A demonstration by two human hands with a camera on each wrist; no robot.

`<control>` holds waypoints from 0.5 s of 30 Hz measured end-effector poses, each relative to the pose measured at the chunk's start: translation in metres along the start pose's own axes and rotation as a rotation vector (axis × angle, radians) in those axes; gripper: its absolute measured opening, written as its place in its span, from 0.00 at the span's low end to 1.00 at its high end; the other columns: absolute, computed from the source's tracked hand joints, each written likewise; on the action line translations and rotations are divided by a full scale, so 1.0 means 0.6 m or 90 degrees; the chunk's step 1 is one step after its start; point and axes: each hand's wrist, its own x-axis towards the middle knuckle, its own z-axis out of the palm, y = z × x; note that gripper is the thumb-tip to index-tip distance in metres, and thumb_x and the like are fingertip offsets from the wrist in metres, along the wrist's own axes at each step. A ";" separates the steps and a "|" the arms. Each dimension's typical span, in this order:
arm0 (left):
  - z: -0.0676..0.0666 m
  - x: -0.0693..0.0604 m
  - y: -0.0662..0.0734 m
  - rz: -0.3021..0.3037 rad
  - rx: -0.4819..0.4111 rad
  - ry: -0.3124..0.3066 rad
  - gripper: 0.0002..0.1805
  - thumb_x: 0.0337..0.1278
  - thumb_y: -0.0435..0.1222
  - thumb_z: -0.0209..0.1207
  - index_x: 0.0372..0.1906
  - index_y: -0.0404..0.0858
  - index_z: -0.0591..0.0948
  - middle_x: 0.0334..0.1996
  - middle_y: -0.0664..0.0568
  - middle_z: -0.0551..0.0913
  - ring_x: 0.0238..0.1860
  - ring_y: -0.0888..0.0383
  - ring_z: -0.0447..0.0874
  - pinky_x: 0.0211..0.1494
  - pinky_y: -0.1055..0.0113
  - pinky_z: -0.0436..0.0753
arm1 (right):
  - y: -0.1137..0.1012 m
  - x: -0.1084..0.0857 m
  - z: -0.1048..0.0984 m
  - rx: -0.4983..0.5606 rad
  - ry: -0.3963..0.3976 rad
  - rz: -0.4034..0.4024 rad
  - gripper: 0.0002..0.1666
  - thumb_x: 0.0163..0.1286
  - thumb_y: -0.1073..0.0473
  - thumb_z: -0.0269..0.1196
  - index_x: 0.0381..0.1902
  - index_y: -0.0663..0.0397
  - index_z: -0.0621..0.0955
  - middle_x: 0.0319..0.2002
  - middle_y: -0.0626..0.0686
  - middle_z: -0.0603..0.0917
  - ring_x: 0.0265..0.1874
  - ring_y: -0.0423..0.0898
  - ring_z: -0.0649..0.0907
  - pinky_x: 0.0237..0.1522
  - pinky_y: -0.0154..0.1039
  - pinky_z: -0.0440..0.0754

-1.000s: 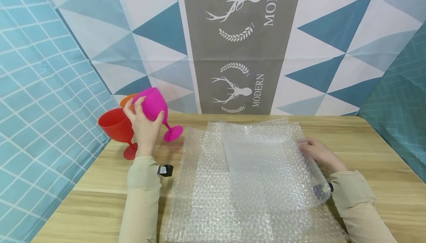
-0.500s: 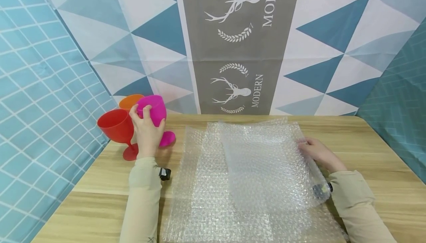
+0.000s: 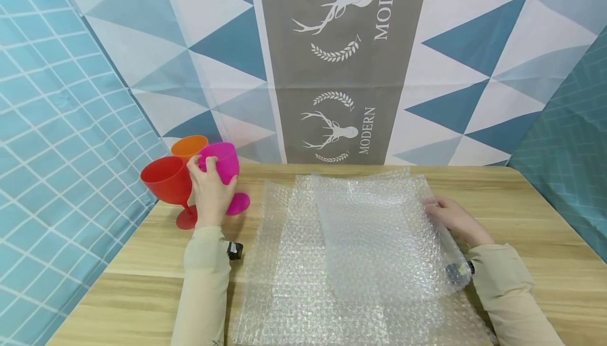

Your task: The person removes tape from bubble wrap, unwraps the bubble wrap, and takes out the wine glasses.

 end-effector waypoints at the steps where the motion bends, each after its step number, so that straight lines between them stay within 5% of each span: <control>1: -0.001 0.000 0.000 -0.003 0.006 -0.007 0.29 0.44 0.37 0.65 0.51 0.34 0.66 0.59 0.38 0.54 0.59 0.38 0.60 0.49 0.43 0.76 | 0.000 0.000 0.000 0.000 0.000 0.000 0.31 0.73 0.55 0.41 0.62 0.79 0.56 0.58 0.78 0.63 0.55 0.70 0.69 0.48 0.59 0.74; 8: -0.013 0.003 0.005 -0.036 0.047 -0.046 0.30 0.44 0.36 0.65 0.51 0.32 0.64 0.57 0.37 0.54 0.55 0.36 0.63 0.41 0.40 0.77 | 0.002 0.001 0.000 -0.004 -0.001 0.008 0.32 0.73 0.54 0.41 0.62 0.78 0.56 0.58 0.78 0.63 0.55 0.70 0.68 0.47 0.59 0.75; 15: -0.023 0.004 0.008 -0.025 0.089 -0.027 0.31 0.41 0.36 0.67 0.50 0.31 0.65 0.54 0.34 0.58 0.47 0.35 0.68 0.44 0.41 0.77 | 0.000 0.003 -0.001 -0.007 0.004 0.011 0.32 0.73 0.55 0.41 0.61 0.79 0.57 0.58 0.78 0.62 0.56 0.71 0.67 0.50 0.60 0.72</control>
